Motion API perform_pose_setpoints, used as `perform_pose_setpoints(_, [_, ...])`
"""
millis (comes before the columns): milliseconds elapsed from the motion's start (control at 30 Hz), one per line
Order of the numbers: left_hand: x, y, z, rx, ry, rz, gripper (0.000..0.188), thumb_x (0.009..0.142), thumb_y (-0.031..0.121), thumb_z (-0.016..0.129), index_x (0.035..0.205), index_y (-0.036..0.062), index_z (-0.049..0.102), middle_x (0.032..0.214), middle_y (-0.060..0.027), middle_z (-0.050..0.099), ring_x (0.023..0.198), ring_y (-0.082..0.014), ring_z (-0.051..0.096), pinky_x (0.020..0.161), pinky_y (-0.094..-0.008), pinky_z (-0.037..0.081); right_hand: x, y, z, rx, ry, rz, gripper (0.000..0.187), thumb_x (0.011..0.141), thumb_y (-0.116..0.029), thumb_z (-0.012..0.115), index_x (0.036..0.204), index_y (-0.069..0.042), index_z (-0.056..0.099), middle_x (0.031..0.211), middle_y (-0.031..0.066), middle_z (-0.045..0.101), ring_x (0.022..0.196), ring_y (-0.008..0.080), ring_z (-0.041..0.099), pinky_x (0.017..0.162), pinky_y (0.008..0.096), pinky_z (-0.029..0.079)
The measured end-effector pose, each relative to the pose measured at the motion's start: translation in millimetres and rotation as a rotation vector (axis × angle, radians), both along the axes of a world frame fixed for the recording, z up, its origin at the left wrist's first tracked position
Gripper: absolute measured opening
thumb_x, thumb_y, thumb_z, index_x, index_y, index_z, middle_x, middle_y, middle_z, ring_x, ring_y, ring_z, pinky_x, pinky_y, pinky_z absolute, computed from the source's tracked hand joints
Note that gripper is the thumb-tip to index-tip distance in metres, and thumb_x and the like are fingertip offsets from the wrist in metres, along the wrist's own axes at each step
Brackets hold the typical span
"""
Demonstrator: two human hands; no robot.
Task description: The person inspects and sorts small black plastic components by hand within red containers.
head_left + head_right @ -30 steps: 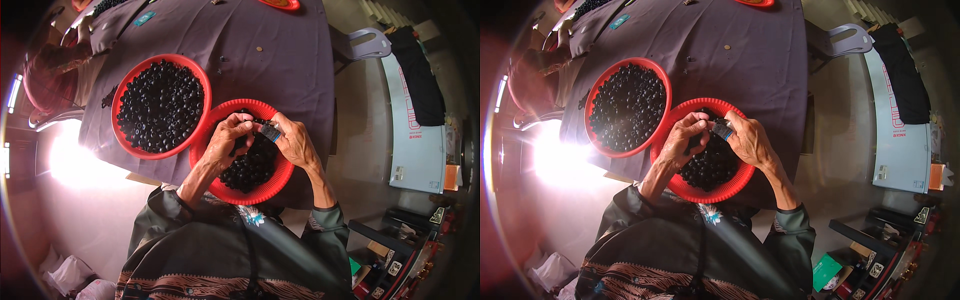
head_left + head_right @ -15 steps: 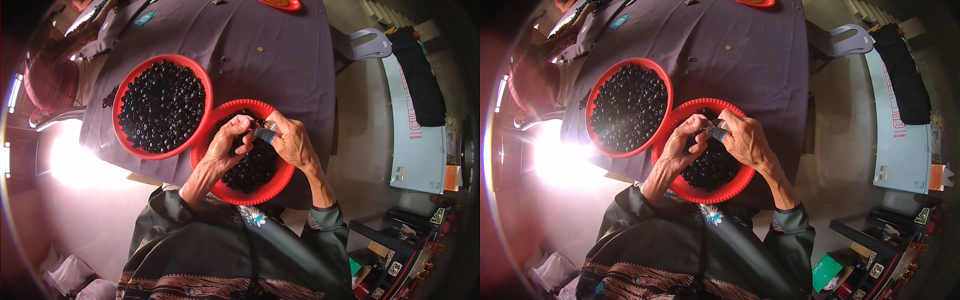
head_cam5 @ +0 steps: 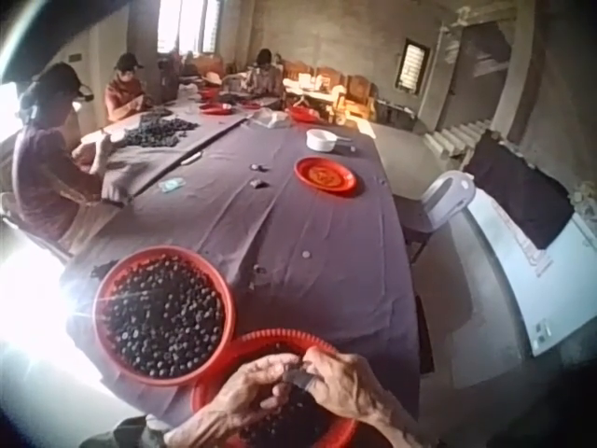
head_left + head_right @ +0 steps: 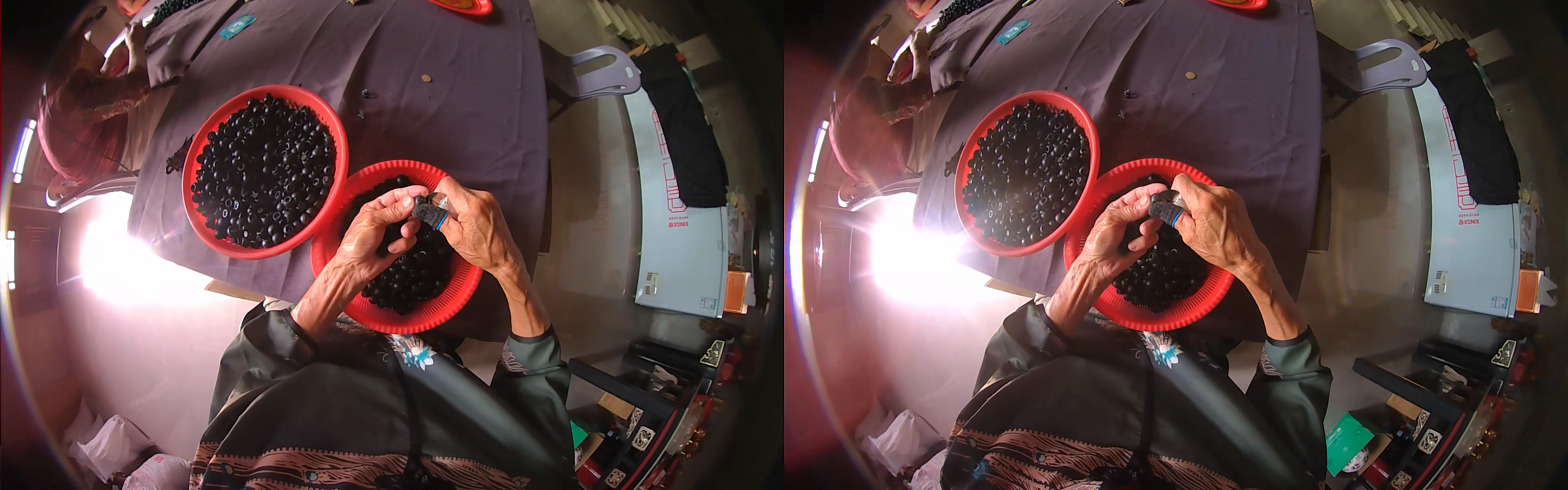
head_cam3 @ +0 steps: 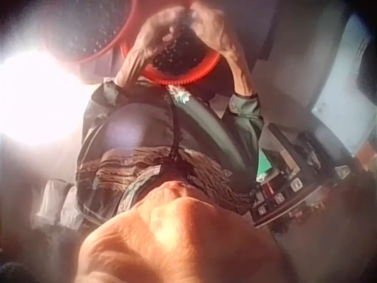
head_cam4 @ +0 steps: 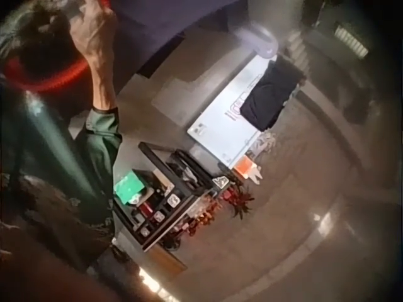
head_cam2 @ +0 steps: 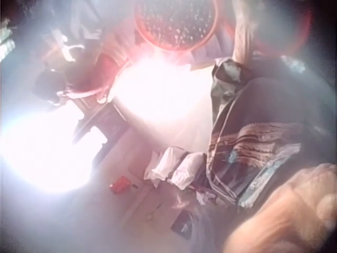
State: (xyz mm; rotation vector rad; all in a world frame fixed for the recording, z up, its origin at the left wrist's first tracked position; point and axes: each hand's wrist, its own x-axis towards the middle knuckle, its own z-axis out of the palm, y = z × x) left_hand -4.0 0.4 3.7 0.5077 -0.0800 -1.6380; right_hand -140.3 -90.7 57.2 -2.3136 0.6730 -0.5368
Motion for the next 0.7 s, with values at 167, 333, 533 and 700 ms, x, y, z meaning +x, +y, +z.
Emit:
perform_pose_setpoints(167, [2, 0, 2, 0.0, -0.032, -0.023, 0.02, 0.087, 0.01, 0.056, 0.105, 0.0001, 0.056, 0.078, -0.0025, 0.056, 0.055, -0.0069, 0.048, 0.038, -0.0169, 0.03, -1, -3, 10, -0.02, 0.133, 0.047, 0.023, 0.074, -0.013, 0.066, 0.075, -0.002, 0.047, 0.056, 0.0137, 0.053, 0.057, 0.0325, 0.058, 0.051, 0.0397, 0.045])
perform_pose_setpoints(333, [3, 1, 1, -0.029, -0.066, -0.044, 0.017, 0.087, 0.008, 0.056, 0.103, 0.001, 0.058, 0.081, -0.0036, 0.058, 0.056, -0.0065, 0.049, 0.039, -0.0164, 0.031, 2, -5, 13, -0.033, 0.189, 0.076, 0.031, 0.075, -0.022, 0.068, 0.073, -0.002, 0.045, 0.055, 0.0145, 0.051, 0.053, 0.0324, 0.054, 0.049, 0.0381, 0.042])
perform_pose_setpoints(533, [4, 1, 4, -0.008, -0.1, -0.036, 0.016, 0.087, 0.006, 0.055, 0.102, 0.0009, 0.058, 0.086, -0.0052, 0.061, 0.056, -0.006, 0.049, 0.038, -0.0162, 0.032, 4, -7, 14, -0.078, 0.201, 0.101, 0.033, 0.076, -0.025, 0.068, 0.074, -0.001, 0.044, 0.056, 0.0161, 0.05, 0.052, 0.0341, 0.052, 0.049, 0.0383, 0.04])
perform_pose_setpoints(700, [6, 1, 3, -0.021, -0.081, -0.05, 0.015, 0.087, 0.005, 0.055, 0.1, 0.0004, 0.058, 0.086, -0.0054, 0.061, 0.055, -0.0058, 0.048, 0.039, -0.0157, 0.032, 5, -7, 15, -0.082, 0.225, 0.11, 0.028, 0.075, -0.02, 0.066, 0.075, -0.001, 0.046, 0.057, 0.0162, 0.05, 0.054, 0.035, 0.054, 0.049, 0.0397, 0.04])
